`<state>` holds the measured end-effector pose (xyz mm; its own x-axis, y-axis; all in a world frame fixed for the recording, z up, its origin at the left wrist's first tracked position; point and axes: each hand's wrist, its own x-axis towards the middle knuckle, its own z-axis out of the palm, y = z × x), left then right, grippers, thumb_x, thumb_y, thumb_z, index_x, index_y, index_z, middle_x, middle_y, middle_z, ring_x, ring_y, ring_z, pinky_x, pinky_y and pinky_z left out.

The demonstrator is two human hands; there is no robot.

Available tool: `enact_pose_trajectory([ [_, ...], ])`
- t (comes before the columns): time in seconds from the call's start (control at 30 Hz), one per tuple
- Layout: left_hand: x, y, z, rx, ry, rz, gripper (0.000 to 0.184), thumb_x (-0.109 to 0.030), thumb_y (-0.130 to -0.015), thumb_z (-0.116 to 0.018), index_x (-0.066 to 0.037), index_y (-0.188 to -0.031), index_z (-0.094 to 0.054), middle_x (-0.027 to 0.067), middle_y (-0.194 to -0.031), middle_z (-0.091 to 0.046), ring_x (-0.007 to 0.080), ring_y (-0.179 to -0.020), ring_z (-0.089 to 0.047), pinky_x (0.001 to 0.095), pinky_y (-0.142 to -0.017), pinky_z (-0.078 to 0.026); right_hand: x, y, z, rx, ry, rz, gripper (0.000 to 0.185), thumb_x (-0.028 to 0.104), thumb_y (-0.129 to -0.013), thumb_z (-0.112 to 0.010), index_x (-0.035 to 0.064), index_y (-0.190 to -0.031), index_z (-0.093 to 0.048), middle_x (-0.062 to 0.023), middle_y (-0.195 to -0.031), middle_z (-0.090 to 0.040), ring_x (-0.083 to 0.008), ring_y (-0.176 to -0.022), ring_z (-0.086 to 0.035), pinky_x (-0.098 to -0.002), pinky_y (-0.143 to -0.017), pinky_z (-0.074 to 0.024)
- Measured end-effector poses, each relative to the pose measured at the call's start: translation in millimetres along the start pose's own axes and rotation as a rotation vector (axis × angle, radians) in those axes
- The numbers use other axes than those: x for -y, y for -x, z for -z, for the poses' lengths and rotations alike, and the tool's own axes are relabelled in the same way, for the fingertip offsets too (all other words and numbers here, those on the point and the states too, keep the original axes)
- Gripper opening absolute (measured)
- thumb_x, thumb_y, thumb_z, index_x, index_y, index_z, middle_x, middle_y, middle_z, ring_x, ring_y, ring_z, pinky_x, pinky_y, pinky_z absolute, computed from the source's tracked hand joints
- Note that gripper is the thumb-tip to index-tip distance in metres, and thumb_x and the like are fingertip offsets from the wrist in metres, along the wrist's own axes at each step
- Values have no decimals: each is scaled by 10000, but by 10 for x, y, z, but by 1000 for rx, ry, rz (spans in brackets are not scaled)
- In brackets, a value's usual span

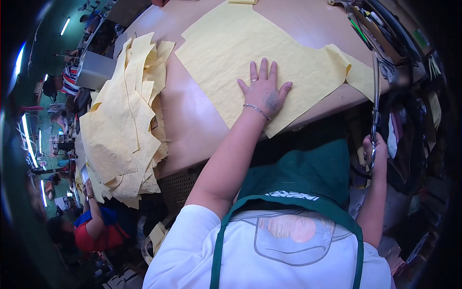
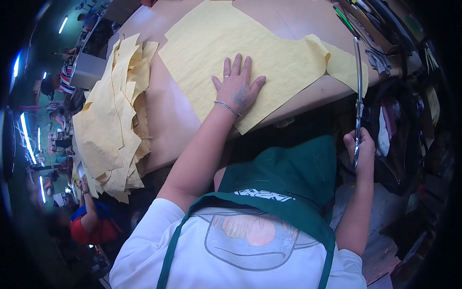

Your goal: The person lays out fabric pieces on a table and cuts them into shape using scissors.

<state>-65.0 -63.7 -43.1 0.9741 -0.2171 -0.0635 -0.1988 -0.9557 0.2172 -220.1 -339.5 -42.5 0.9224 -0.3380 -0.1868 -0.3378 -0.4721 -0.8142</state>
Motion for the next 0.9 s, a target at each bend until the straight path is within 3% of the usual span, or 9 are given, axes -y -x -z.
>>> enact_pose_trajectory([
  [0.23, -25, -45, -4, -20, -19, 21, 648, -527, -820, -343, -130, -1320, -236, 83, -1394, -142, 303, -1285, -85, 641, -927, -126, 106, -73, 78, 63, 57, 83, 613, 587, -594, -638, 10, -721, -474, 5, -558, -407, -91, -529, -382, -246, -494, -340],
  [0.6, -54, -192, -33, -5, -57, 71, 662, -542, -817, -335, -136, -1326, -222, 80, -1398, -132, 296, -1288, -81, 629, -934, -124, -343, 60, 253, 38, 49, 61, 626, 605, -602, -624, 7, -709, -471, -16, -562, -446, -91, -532, -414, -250, -498, -361],
  [0.7, -37, -236, -8, 9, -89, 84, 657, -546, -817, -326, -155, -1332, -210, 64, -1404, -115, 281, -1293, -67, 618, -946, -109, -382, 84, 247, -13, 52, 143, 545, 517, -630, -670, 14, -709, -475, -14, -571, -452, -84, -541, -423, -243, -501, -365],
  [0.73, -22, -249, 17, 26, -103, 87, 657, -549, -817, -317, -162, -1336, -199, 54, -1408, -100, 274, -1296, -54, 613, -954, -100, -326, 102, 259, 47, -35, -24, 457, 401, -638, -719, 17, -717, -485, -17, -586, -466, -81, -552, -434, -237, -504, -374],
  [0.8, 74, -325, 15, 29, -154, 68, 662, -563, -812, -309, -185, -1341, -184, 35, -1413, -85, 257, -1300, -49, 604, -962, -93, -257, 115, 250, 68, -54, -115, 410, 321, -627, -747, 17, -730, -492, -15, -595, -475, -79, -554, -433, -232, -502, -377],
  [0.9, 325, -442, 41, -3, -121, 31, 659, -554, -804, -354, -188, -1333, -213, 31, -1407, -125, 248, -1299, -69, 607, -956, -98, -376, 150, 193, 151, -131, -7, 473, 431, -627, -710, 22, -735, -500, -9, -595, -478, -90, -538, -459, -241, -497, -387],
])
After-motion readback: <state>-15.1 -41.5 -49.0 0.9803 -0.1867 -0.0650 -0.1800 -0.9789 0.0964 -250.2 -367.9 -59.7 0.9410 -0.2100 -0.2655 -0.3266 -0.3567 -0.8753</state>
